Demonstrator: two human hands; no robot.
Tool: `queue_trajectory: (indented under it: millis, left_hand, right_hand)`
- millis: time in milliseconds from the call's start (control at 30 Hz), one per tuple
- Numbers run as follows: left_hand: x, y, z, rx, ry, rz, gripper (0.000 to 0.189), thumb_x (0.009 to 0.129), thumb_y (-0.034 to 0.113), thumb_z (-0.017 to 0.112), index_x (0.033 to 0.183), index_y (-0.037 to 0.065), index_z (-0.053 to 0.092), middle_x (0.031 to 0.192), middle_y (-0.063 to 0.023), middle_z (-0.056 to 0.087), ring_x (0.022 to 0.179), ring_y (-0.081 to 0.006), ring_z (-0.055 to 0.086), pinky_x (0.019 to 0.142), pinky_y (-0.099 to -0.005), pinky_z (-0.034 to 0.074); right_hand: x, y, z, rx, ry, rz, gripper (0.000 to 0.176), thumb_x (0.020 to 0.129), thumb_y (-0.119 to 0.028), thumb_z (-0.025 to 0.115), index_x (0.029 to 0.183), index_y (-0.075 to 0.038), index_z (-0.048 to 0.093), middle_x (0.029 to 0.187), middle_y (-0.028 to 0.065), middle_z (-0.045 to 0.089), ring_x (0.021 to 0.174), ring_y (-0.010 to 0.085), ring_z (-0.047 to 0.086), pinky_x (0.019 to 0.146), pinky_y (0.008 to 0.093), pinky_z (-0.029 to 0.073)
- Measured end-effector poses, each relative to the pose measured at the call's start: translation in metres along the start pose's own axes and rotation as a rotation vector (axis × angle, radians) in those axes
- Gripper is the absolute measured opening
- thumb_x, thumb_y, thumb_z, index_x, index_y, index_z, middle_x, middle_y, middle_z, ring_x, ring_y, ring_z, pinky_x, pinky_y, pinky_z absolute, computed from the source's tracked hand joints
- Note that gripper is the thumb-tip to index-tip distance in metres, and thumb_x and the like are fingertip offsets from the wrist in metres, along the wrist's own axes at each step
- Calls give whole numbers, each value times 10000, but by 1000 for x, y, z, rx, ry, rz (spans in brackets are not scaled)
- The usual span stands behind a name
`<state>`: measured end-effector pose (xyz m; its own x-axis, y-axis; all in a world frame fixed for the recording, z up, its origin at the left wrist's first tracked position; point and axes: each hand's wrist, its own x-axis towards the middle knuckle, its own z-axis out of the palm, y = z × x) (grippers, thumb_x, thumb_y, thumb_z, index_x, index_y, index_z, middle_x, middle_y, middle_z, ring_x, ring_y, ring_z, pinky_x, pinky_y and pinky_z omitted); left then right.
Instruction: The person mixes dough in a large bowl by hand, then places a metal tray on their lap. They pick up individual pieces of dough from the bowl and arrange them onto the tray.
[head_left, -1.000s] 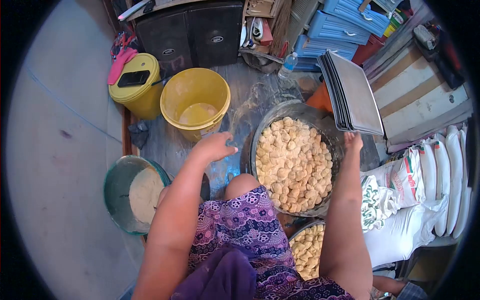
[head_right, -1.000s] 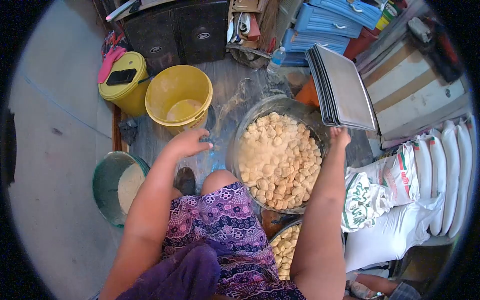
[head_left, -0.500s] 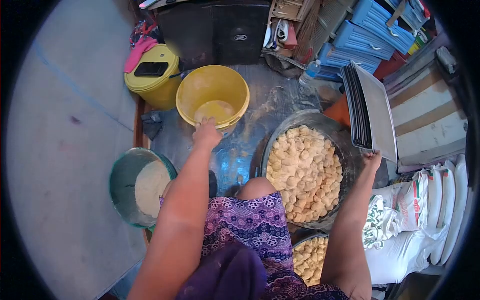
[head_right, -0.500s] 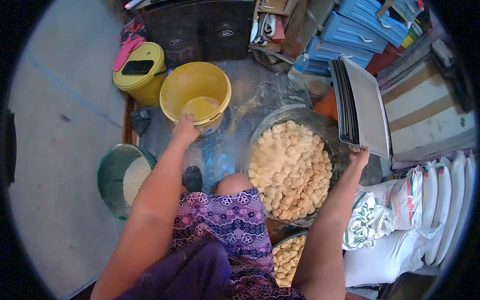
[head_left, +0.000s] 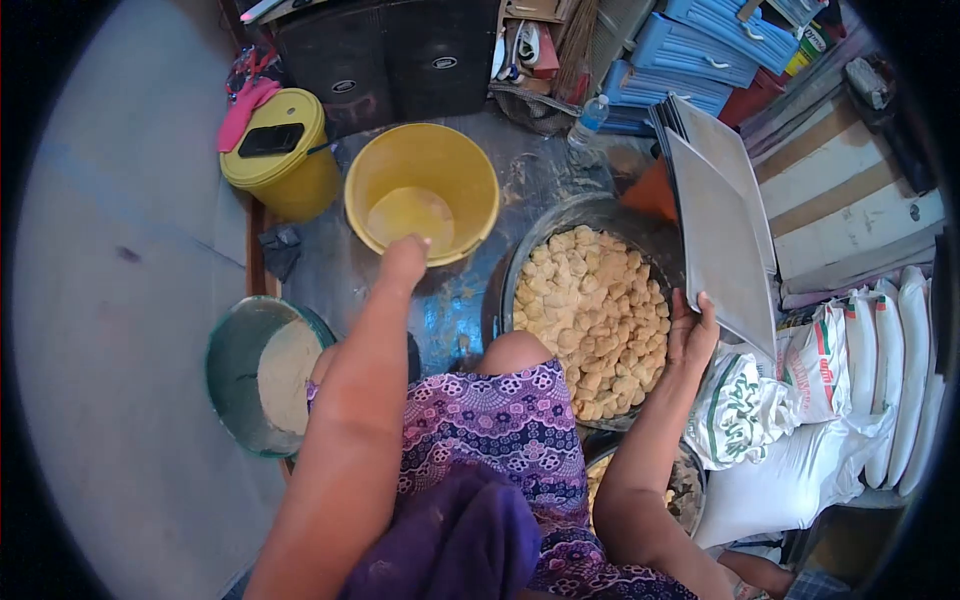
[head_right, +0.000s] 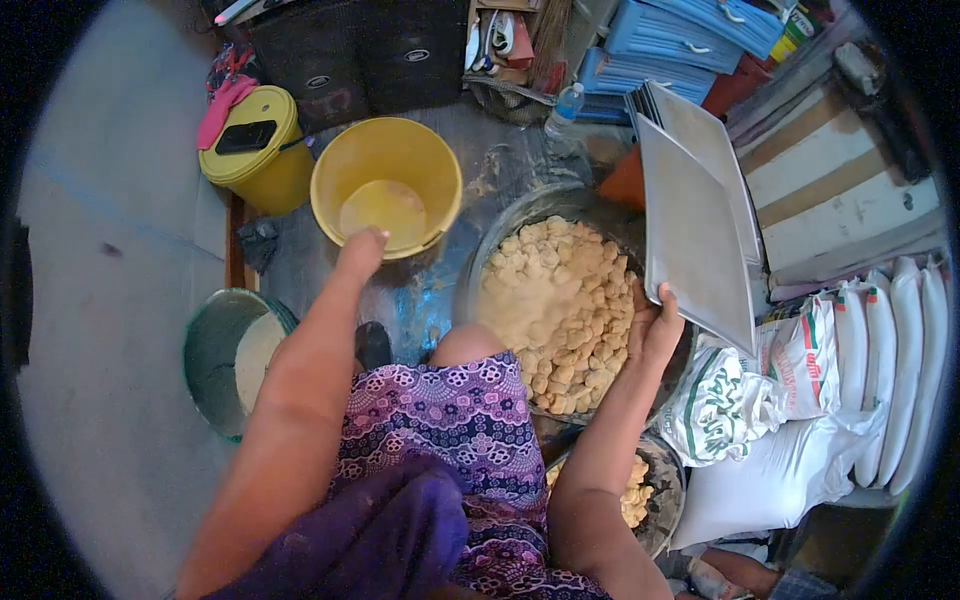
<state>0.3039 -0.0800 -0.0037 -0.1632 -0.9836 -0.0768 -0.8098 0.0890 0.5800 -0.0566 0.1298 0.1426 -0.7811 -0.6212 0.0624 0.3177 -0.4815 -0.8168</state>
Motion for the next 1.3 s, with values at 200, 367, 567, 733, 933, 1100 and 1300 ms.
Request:
queue_trajectory:
  millis: [200,367,567,733,933,1100,1300]
  left_hand:
    - [-19,1,24,-156,-114,-106,357,751,324,601,810,-27,625,845,-239,608,830,-379,579,753,-426,444]
    - [-22,-25,26,-127,58,-152,393,714,315,635,930,-12,613,939,-230,608,888,-348,583,810,-404,447]
    - [-45,4,18,33,-166,-15,419,668,270,712,1006,48,601,1095,-192,530,1009,-351,538,848,-398,443]
    - [-25,0,27,228,-74,48,354,729,244,658,1029,70,586,1084,-176,541,950,-346,569,825,-398,455]
    - [-7,-2,0,-55,34,-13,160,787,129,545,913,51,605,978,-198,584,906,-356,580,772,-423,460]
    - [-23,2,-11,-91,-97,54,163,798,107,510,895,35,619,851,-171,637,803,-321,625,694,-415,486]
    - [-22,-19,-53,-1423,-36,-496,493,860,411,449,1130,1,494,1093,-191,549,798,-281,596,664,-429,486]
  right_hand:
    - [-70,21,73,-106,27,-6,308,789,-27,536,1079,36,452,1043,117,508,922,227,554,749,392,544]
    - [-111,58,135,67,-95,139,300,783,-59,571,1063,-24,468,983,76,517,839,188,555,647,350,537]
    - [-137,107,188,91,-157,284,298,799,-85,572,1072,-58,453,981,62,517,821,186,553,636,338,531]
    - [-139,152,171,125,-246,524,256,815,-119,573,1047,-77,472,967,40,527,821,171,550,656,334,516]
    - [-115,168,166,125,-298,655,187,818,-130,577,975,-61,502,897,43,544,807,166,552,668,338,495]
    - [-137,169,175,-71,-329,649,250,799,-95,587,1027,-62,489,926,50,545,821,176,552,654,335,477]
    - [-180,206,151,-143,-405,938,270,859,-208,557,1074,-60,483,919,54,565,756,158,562,563,300,471]
